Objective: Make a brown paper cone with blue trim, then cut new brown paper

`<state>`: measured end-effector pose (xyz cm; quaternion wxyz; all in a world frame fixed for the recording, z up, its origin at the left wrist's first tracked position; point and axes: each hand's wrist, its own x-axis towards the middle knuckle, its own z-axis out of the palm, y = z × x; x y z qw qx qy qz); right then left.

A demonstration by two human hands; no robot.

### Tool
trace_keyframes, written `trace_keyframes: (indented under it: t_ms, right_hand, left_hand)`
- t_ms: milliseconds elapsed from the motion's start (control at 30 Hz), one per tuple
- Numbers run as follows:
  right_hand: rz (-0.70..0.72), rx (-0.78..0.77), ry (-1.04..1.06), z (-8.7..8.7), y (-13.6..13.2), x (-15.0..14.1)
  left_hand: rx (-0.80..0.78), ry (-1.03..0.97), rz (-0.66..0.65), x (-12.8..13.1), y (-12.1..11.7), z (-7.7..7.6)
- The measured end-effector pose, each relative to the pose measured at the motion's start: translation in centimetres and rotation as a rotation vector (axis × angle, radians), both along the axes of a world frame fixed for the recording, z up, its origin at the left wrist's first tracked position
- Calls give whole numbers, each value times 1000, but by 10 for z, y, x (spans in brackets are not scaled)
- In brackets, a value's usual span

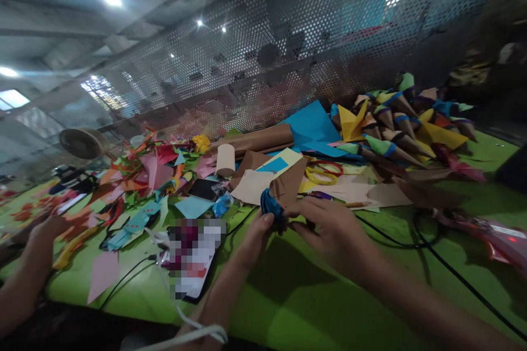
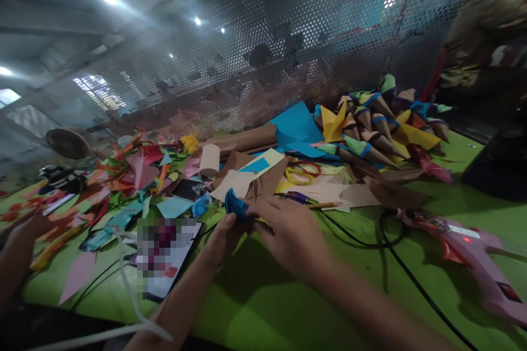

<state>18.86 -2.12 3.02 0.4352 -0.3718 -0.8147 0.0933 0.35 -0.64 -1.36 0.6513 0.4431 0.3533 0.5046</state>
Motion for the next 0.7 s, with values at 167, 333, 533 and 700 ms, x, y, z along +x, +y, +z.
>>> trace_keyframes:
  t_ms: [167,333,533,700]
  right_hand:
    - [-2,-148,106,6,1,3]
    - [28,-155,120,6,-1,-1]
    - [71,-83,72,2,-1,-3]
    - [34,-93,52,0,-2,-4]
  left_hand:
    - [86,-17,-2,1,-1,8]
    - [89,-46,-33,0,-1,8]
    - [40,-74,-69,-2,-4,2]
    - [8,-72,-139,-2,-7,3]
